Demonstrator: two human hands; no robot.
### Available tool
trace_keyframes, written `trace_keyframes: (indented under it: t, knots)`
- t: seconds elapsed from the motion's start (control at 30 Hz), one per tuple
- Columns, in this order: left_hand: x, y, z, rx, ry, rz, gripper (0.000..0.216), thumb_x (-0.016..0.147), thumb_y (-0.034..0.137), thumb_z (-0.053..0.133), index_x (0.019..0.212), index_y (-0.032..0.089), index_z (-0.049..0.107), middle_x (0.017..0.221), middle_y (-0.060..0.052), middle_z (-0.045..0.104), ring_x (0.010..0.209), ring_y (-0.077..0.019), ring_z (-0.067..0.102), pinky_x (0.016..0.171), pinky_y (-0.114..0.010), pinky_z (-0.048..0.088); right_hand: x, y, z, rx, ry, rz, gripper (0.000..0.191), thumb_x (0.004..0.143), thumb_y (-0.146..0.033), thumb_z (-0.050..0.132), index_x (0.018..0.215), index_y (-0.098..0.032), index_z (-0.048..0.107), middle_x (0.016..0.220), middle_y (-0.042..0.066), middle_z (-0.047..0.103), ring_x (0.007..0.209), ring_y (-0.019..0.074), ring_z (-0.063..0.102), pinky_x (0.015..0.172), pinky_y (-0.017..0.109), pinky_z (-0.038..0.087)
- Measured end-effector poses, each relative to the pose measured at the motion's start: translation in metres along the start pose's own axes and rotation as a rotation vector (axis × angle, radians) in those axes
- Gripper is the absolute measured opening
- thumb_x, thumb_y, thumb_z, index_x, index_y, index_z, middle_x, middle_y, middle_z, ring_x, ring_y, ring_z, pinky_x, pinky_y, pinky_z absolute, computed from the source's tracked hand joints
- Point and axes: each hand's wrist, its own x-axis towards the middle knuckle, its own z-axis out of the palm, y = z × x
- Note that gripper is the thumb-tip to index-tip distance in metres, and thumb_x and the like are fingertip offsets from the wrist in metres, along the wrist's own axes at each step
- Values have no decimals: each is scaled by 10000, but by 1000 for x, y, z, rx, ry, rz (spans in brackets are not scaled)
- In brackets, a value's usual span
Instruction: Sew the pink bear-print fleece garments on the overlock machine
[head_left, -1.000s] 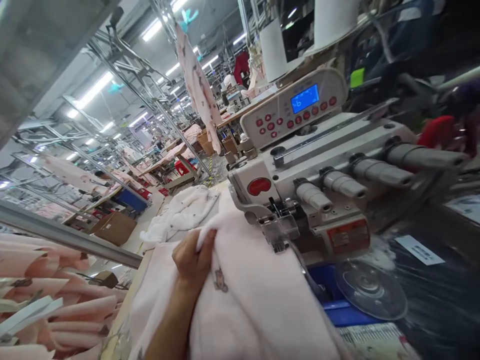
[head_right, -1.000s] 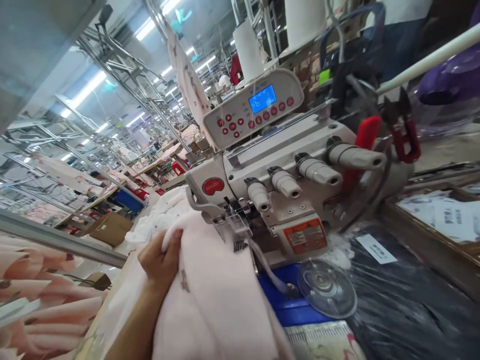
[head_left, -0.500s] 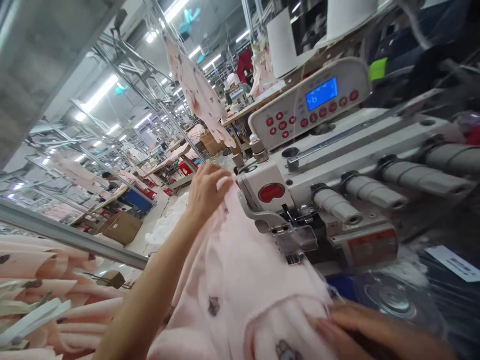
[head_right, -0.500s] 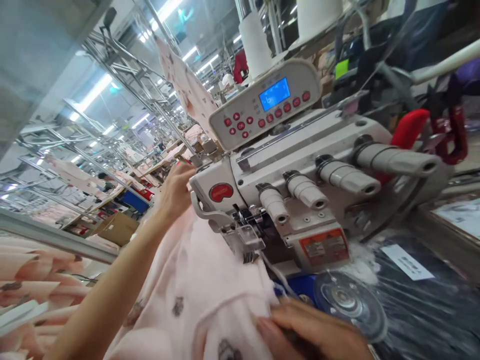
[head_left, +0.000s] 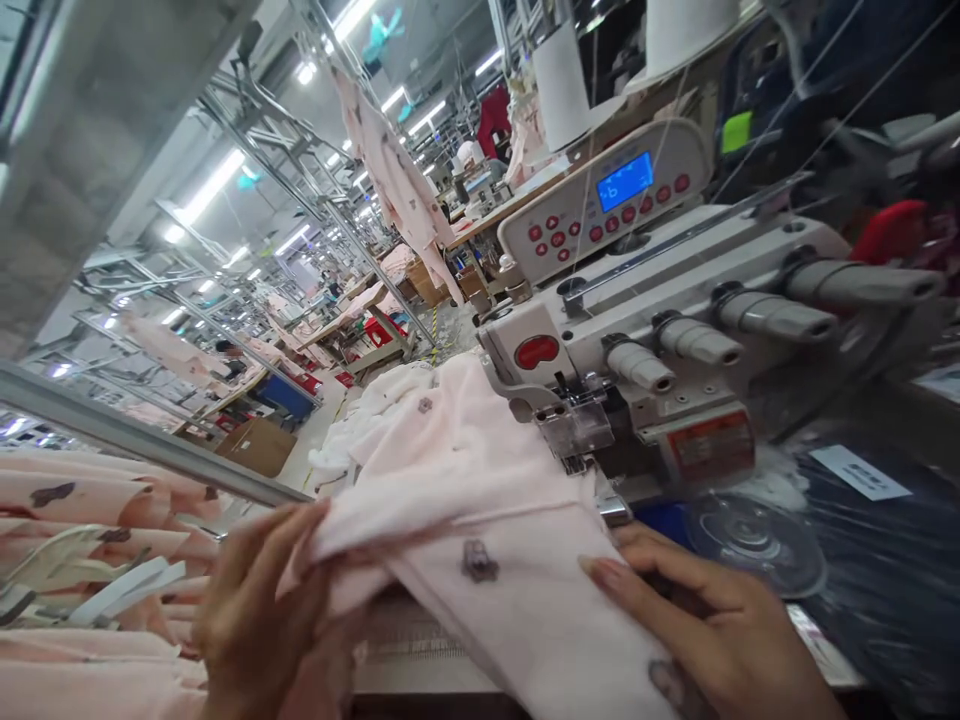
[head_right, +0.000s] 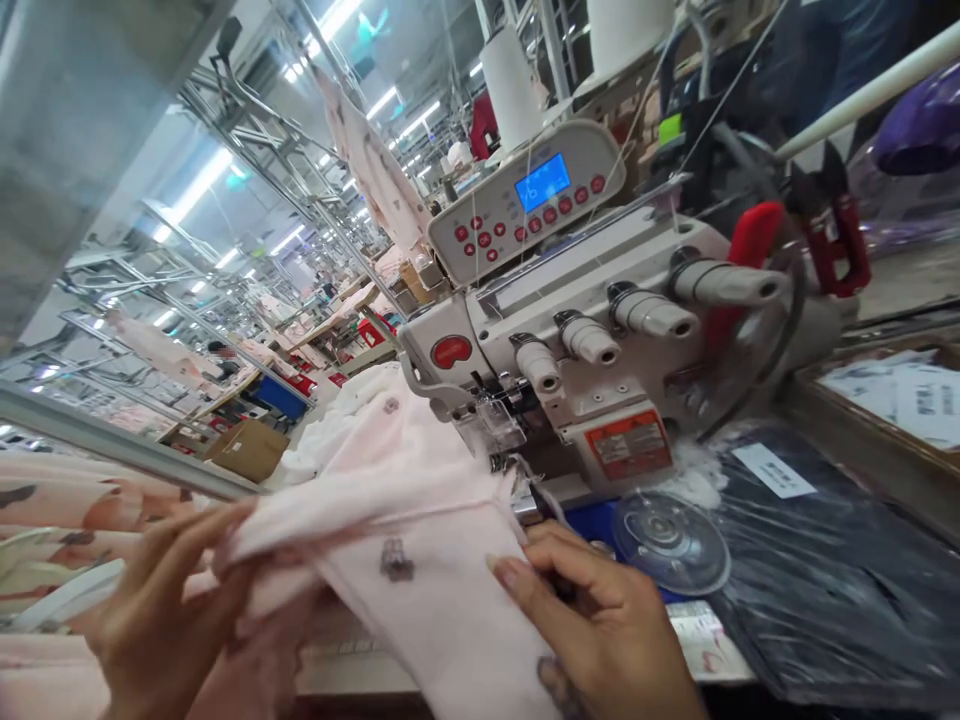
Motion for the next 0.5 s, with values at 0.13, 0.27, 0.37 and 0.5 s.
trace_keyframes:
  t: [0.13,0.27,0.37,0.5]
  knots:
    - [42,42,12,-30,41,140,427,844,50,583,1238,194,661,1249,-127,637,1168,-290,588,1093,-479,432,-9,4,15,-186,192,-362,257,953,-243,633,701,-211,670,951,17,700,772,142,692,636,126,542]
    - [35,119,43,-509,-51,245,450,870,-6,544,1294,122,623,1203,-124,652,1155,-208,610,1139,-401,446,-17,19,18,-393,332,-536,168,991,-188,590,905,-211,733,1485,65,499,942,142,717,807,131,554]
    - [37,146,59,-724,-28,188,425,873,-35,538,1261,97,648,1054,-110,677,960,-157,625,912,-282,562,-20,21,9,-265,365,-296,134,939,-350,680,886,-286,785,1209,0,686,842,152,722,716,123,573]
    - [63,150,66,-727,-20,161,353,904,-7,533,1199,113,685,932,-84,694,838,-148,617,715,-232,561,-10,8,-4,15,260,146,315,870,-556,717,794,-255,765,708,-22,687,509,109,563,416,109,431]
